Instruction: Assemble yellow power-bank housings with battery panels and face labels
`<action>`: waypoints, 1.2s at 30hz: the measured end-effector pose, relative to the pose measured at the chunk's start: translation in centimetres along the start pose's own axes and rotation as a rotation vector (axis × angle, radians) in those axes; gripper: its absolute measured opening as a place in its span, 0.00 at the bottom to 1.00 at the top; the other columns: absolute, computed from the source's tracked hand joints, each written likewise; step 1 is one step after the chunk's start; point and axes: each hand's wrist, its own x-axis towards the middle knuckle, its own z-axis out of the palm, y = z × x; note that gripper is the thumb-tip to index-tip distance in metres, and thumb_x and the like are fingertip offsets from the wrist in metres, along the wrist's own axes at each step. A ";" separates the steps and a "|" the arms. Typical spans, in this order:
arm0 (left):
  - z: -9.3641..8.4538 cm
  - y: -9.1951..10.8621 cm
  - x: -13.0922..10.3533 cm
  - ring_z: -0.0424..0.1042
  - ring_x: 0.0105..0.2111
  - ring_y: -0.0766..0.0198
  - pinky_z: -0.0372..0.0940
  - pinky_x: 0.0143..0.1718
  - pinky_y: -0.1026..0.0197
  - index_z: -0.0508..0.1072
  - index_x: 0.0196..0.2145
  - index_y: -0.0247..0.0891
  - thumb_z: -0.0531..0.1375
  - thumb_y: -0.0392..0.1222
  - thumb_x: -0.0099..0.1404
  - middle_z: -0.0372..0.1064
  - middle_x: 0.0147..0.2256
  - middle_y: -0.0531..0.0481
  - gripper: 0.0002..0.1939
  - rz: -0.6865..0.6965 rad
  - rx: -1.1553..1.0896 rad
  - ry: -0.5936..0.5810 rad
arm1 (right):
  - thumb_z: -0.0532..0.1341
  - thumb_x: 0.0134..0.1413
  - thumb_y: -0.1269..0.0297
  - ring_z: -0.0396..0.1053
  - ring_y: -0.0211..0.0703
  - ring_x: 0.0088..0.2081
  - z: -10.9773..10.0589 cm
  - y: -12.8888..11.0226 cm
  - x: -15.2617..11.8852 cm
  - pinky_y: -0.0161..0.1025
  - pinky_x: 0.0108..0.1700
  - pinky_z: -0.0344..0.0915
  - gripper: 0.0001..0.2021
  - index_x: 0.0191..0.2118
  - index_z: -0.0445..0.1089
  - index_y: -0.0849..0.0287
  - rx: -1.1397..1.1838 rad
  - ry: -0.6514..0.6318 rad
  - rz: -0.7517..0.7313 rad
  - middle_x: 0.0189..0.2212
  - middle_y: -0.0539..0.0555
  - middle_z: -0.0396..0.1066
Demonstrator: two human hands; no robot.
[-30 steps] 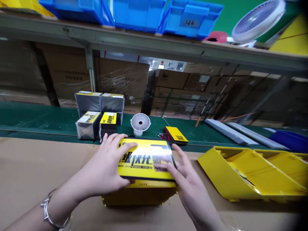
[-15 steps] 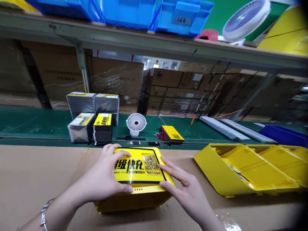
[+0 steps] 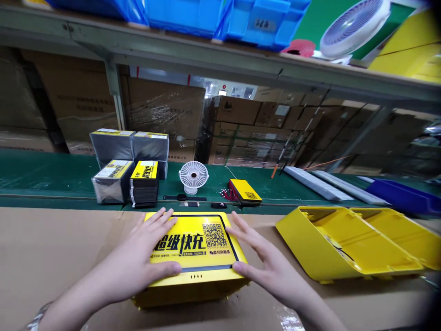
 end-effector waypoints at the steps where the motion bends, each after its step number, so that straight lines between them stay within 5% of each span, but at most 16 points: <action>1: 0.0 -0.7 -0.6 0.31 0.65 0.57 0.34 0.63 0.41 0.39 0.63 0.55 0.49 0.68 0.58 0.30 0.66 0.58 0.41 -0.027 -0.013 -0.012 | 0.67 0.47 0.52 0.38 0.55 0.64 -0.4 0.2 0.5 0.58 0.64 0.39 0.37 0.62 0.53 0.45 -0.005 -0.054 -0.013 0.65 0.50 0.37; 4: -0.2 -1.8 -1.8 0.28 0.65 0.59 0.36 0.63 0.44 0.33 0.63 0.56 0.47 0.66 0.61 0.24 0.65 0.61 0.39 -0.091 0.007 -0.037 | 0.69 0.44 0.52 0.45 0.54 0.63 -1.2 1.0 3.4 0.55 0.63 0.46 0.44 0.64 0.48 0.48 0.014 -0.147 -0.069 0.64 0.54 0.43; 8: 0.0 0.0 -1.0 0.27 0.65 0.59 0.35 0.64 0.45 0.33 0.64 0.47 0.42 0.68 0.61 0.24 0.65 0.58 0.40 -0.107 0.126 -0.019 | 0.56 0.58 0.57 0.67 0.48 0.44 0.3 0.3 7.9 0.48 0.50 0.66 0.17 0.50 0.69 0.58 -0.166 0.033 -0.080 0.43 0.58 0.64; 10: 0.5 1.9 0.2 0.28 0.65 0.58 0.33 0.63 0.43 0.36 0.64 0.43 0.39 0.68 0.61 0.26 0.65 0.54 0.41 -0.054 0.173 -0.003 | 0.49 0.62 0.61 0.67 0.48 0.40 2.1 -1.5 8.7 0.49 0.47 0.66 0.17 0.43 0.73 0.61 -0.400 0.117 -0.067 0.37 0.59 0.66; 12: 0.9 3.5 1.4 0.29 0.65 0.56 0.31 0.63 0.42 0.37 0.64 0.40 0.38 0.67 0.62 0.27 0.64 0.51 0.40 0.033 0.175 -0.004 | 0.49 0.62 0.60 0.64 0.54 0.49 3.9 -3.6 8.1 0.51 0.53 0.61 0.18 0.50 0.69 0.62 -0.570 0.092 -0.136 0.46 0.63 0.65; 14: 1.1 4.2 2.1 0.31 0.64 0.55 0.33 0.63 0.43 0.37 0.63 0.40 0.39 0.68 0.61 0.27 0.64 0.50 0.41 0.117 0.134 -0.013 | 0.52 0.61 0.55 0.50 0.56 0.61 4.9 -5.3 6.7 0.51 0.61 0.52 0.28 0.63 0.53 0.64 -0.606 -0.057 -0.263 0.61 0.63 0.51; 17: 0.7 3.0 1.6 0.34 0.64 0.53 0.37 0.63 0.44 0.36 0.63 0.43 0.46 0.68 0.60 0.29 0.65 0.50 0.43 0.177 0.059 -0.008 | 0.51 0.61 0.48 0.36 0.53 0.65 4.2 -5.8 4.8 0.51 0.65 0.41 0.35 0.66 0.38 0.60 -0.567 -0.272 -0.333 0.65 0.56 0.33; 23: -0.4 -1.0 -0.9 0.37 0.64 0.52 0.40 0.63 0.43 0.38 0.63 0.49 0.51 0.63 0.61 0.31 0.65 0.52 0.40 0.034 0.043 0.045 | 0.52 0.60 0.46 0.38 0.56 0.64 1.1 -3.0 4.0 0.55 0.64 0.44 0.35 0.66 0.40 0.57 -0.579 -0.133 -0.111 0.65 0.53 0.34; 31: 0.7 2.8 1.5 0.34 0.64 0.52 0.35 0.63 0.40 0.39 0.64 0.43 0.46 0.68 0.60 0.32 0.65 0.48 0.42 0.109 0.046 0.025 | 0.49 0.63 0.54 0.34 0.52 0.65 5.6 -6.9 5.1 0.53 0.65 0.39 0.31 0.65 0.40 0.63 -0.556 -0.299 -0.332 0.64 0.56 0.31; 36: 0.7 -0.9 -1.1 0.30 0.65 0.57 0.34 0.63 0.42 0.41 0.63 0.56 0.49 0.62 0.62 0.30 0.65 0.60 0.35 -0.014 -0.174 0.042 | 0.55 0.59 0.47 0.32 0.53 0.65 1.9 -3.9 3.4 0.57 0.64 0.37 0.35 0.66 0.40 0.52 -0.426 -0.184 -0.150 0.65 0.52 0.32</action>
